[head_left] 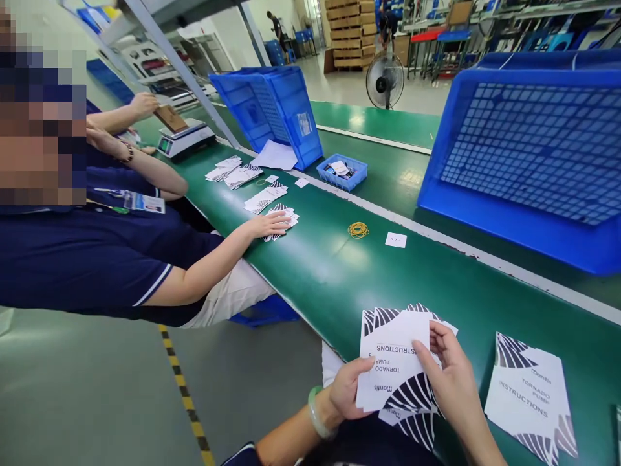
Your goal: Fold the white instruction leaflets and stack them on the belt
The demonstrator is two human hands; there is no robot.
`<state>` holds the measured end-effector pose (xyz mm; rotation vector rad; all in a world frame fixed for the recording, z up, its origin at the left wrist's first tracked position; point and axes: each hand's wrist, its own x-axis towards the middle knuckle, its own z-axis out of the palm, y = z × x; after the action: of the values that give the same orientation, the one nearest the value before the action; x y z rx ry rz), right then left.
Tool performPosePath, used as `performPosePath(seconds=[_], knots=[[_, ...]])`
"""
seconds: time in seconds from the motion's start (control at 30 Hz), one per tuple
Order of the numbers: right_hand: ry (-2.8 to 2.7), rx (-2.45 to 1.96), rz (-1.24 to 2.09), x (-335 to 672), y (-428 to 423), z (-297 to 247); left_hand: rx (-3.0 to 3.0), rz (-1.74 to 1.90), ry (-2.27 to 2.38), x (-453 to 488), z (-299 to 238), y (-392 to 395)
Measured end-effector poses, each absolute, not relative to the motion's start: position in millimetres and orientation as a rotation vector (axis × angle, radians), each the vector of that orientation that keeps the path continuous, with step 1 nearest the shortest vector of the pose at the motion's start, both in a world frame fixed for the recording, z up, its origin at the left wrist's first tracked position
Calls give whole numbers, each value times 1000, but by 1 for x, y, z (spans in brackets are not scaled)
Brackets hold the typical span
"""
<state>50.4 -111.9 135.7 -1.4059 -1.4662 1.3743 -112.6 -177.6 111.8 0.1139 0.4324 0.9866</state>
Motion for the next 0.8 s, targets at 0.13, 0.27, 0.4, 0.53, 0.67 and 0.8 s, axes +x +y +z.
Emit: performPosePath(seconds=[0.13, 0.27, 0.4, 0.53, 0.67, 0.8], knots=[[-1318, -1372, 1450, 56, -114, 137, 82, 985, 402, -114, 117, -172], [-1182, -1355, 1520, 55, -114, 140, 68, 1011, 407, -115, 125, -168], [-1061, -1332, 1536, 58, -113, 138, 67, 1031, 448, -117, 124, -166], [-1201, -1370, 1259, 83, -101, 153, 64, 1079, 436, -122, 129, -162], [-1977, -1145, 685, 102, -86, 187, 109, 1126, 386, -133, 139, -157], [-2635, -957, 423, 80, -81, 181, 122, 1197, 417, -145, 141, -154]])
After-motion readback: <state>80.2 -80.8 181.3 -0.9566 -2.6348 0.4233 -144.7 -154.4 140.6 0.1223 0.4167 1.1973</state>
